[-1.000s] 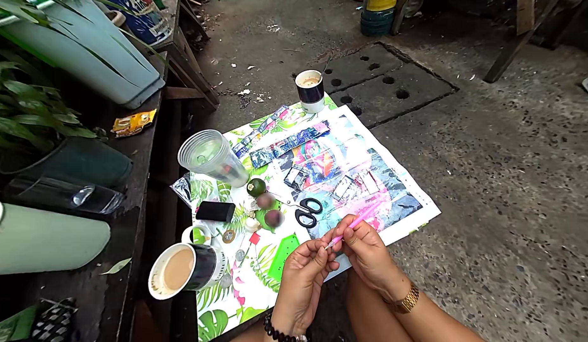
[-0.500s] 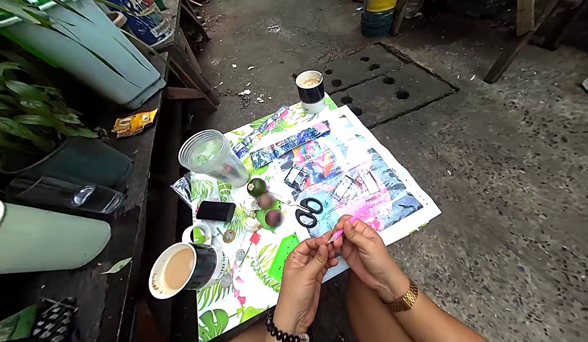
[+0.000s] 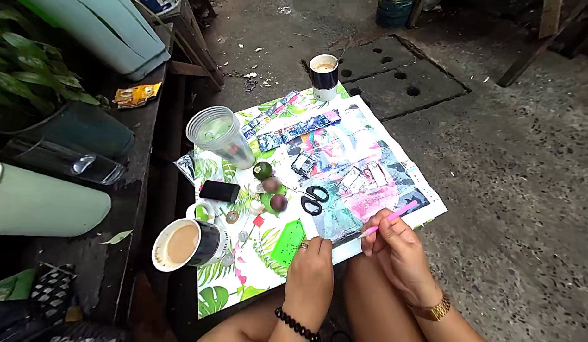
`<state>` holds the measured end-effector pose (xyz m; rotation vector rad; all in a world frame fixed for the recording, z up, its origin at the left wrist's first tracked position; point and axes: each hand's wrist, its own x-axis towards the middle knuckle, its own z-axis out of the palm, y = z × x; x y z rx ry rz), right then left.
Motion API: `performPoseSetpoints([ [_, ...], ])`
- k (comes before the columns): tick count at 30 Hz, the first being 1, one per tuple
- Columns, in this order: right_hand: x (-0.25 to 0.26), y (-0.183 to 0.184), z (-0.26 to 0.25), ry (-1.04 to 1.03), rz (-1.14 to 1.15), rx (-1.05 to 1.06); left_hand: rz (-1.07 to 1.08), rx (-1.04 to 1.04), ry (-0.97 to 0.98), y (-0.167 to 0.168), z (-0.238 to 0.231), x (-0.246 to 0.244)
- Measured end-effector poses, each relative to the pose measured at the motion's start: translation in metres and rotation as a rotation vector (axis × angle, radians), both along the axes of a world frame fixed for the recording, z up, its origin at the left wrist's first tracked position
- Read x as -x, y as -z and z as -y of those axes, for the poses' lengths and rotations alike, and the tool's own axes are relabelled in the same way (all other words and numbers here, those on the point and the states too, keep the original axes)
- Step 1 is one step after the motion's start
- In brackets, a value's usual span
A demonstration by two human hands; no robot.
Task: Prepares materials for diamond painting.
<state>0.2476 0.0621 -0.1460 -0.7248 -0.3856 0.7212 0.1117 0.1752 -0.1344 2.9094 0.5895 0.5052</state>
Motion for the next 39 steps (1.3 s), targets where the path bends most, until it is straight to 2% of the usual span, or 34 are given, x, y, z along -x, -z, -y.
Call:
performPoseSetpoints([
  [8,0.006,0.017,-0.013,0.031,0.809,0.215,0.009,0.107,-0.063,-0.007,-0.005,-0.005],
  [13,-0.001,0.025,-0.023,0.036,1.094,0.288,-0.001,0.166,-0.092,-0.009,-0.007,-0.006],
  [19,-0.001,0.031,-0.03,0.015,1.216,0.344,-0.019,0.232,-0.123,-0.013,-0.007,-0.006],
  [39,0.0,0.03,-0.031,0.02,1.374,0.403,-0.095,0.36,-0.155,-0.025,-0.009,-0.006],
])
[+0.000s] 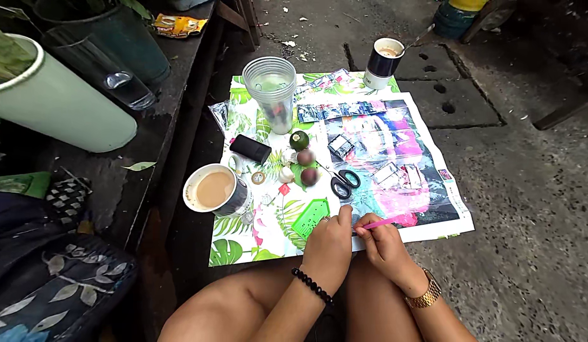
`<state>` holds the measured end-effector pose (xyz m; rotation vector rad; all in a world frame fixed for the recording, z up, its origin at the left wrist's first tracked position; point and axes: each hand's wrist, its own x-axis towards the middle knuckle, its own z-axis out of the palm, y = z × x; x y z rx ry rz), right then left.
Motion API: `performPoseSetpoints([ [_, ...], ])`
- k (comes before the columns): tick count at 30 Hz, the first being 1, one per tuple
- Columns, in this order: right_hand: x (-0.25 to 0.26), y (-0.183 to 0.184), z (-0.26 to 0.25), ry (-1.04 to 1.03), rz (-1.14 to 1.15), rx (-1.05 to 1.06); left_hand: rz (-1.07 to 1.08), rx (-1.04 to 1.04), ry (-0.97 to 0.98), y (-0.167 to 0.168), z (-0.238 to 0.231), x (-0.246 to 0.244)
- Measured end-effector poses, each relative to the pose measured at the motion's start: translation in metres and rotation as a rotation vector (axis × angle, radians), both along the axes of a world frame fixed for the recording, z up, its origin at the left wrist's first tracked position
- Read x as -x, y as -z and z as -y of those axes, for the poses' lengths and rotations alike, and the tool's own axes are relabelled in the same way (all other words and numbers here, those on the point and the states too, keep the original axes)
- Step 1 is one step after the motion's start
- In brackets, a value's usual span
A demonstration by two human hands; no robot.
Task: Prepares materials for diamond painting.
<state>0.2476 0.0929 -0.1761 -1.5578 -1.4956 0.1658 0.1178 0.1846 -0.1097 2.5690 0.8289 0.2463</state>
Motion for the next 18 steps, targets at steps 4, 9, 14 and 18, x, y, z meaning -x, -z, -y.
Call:
performPoseSetpoints([
  [4,0.001,-0.004,-0.001,-0.016,0.087,-0.005,-0.015,0.016,0.003,-0.002,0.0,0.001],
  [9,-0.004,-0.003,0.0,-0.013,-0.07,0.027,0.001,-0.003,0.003,0.0,0.001,0.002],
  [14,-0.009,-0.013,0.002,0.019,-0.775,0.022,-0.007,-0.011,0.004,0.001,0.003,0.004],
  [18,-0.015,-0.018,0.001,0.031,-1.145,-0.066,0.123,-0.226,-0.01,0.014,0.015,0.004],
])
